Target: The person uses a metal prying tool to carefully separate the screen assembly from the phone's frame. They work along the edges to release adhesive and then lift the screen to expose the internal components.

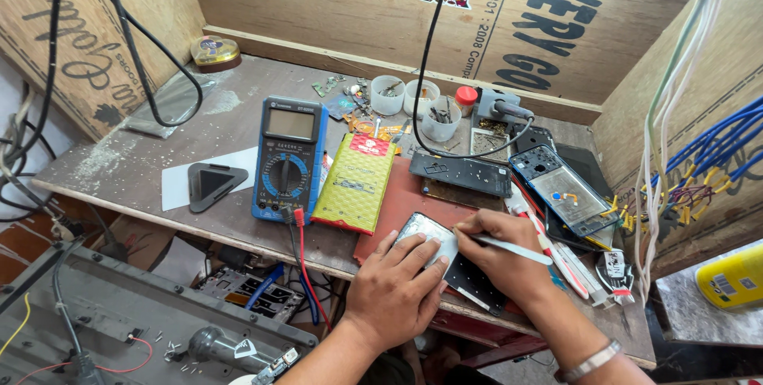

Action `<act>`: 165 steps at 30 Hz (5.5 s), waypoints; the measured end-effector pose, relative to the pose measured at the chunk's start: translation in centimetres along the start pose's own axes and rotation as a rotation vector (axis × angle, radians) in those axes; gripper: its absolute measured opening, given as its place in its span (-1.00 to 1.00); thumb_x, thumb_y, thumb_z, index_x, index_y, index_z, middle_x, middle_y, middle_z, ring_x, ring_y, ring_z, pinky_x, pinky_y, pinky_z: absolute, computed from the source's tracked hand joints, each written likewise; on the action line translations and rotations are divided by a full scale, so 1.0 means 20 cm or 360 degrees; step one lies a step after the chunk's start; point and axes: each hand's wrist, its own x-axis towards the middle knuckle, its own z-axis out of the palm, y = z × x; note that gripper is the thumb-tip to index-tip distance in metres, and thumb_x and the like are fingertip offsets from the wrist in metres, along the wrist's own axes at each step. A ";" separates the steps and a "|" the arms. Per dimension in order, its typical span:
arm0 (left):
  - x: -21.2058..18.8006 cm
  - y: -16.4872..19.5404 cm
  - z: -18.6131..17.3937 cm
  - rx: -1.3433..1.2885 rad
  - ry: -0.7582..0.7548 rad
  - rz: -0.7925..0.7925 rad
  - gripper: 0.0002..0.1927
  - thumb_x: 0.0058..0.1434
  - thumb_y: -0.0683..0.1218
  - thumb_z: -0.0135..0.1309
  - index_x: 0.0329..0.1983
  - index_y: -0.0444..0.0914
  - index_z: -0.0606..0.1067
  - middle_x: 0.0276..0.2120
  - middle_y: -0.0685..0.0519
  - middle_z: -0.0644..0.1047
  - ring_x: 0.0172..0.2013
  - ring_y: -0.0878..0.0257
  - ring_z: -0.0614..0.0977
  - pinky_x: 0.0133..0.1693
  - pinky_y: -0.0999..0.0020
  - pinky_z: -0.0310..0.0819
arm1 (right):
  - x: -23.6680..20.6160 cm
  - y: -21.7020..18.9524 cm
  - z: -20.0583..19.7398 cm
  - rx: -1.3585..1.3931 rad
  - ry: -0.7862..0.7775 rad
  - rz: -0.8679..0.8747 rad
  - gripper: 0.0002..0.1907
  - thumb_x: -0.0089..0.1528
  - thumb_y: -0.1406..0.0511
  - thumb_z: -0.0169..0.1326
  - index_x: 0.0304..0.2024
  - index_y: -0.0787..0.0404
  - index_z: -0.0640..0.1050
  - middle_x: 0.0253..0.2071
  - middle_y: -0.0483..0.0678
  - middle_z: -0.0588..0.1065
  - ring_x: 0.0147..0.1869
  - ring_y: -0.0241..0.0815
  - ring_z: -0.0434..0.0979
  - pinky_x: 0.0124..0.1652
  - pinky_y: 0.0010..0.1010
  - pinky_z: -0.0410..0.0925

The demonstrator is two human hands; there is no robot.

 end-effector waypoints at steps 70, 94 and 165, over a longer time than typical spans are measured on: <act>0.00 0.01 0.01 -0.0006 -0.0018 -0.0027 -0.70 0.25 -0.01 0.09 -0.01 -0.20 0.60 0.07 -0.02 0.56 0.16 0.04 0.52 0.21 -0.03 0.34 | -0.17 0.05 -0.13 0.0083 0.0145 0.0141 -0.86 0.05 0.40 0.30 -0.45 0.37 0.59 -0.39 -0.02 0.69 -0.35 -0.35 0.68 -0.30 -0.50 0.51; 0.00 0.02 0.01 0.0000 -0.0013 -0.0028 -0.69 0.26 -0.01 0.09 0.00 -0.21 0.59 0.07 -0.03 0.56 0.16 0.04 0.53 0.22 -0.04 0.33 | -0.06 0.05 -0.11 0.0077 -0.0066 0.0174 -0.87 0.08 0.37 0.30 -0.44 0.33 0.61 -0.40 -0.02 0.69 -0.33 -0.33 0.69 -0.29 -0.47 0.51; 0.00 0.02 -0.04 0.0002 0.0012 -0.0017 -0.70 0.26 0.00 0.09 -0.02 -0.22 0.60 0.06 -0.04 0.56 0.16 0.03 0.53 0.22 -0.03 0.33 | -0.04 -0.05 -0.20 -0.0098 -0.0237 0.0396 -0.79 0.06 0.32 0.34 -0.48 0.35 0.58 -0.53 0.06 0.59 -0.46 -0.28 0.53 -0.40 -0.39 0.40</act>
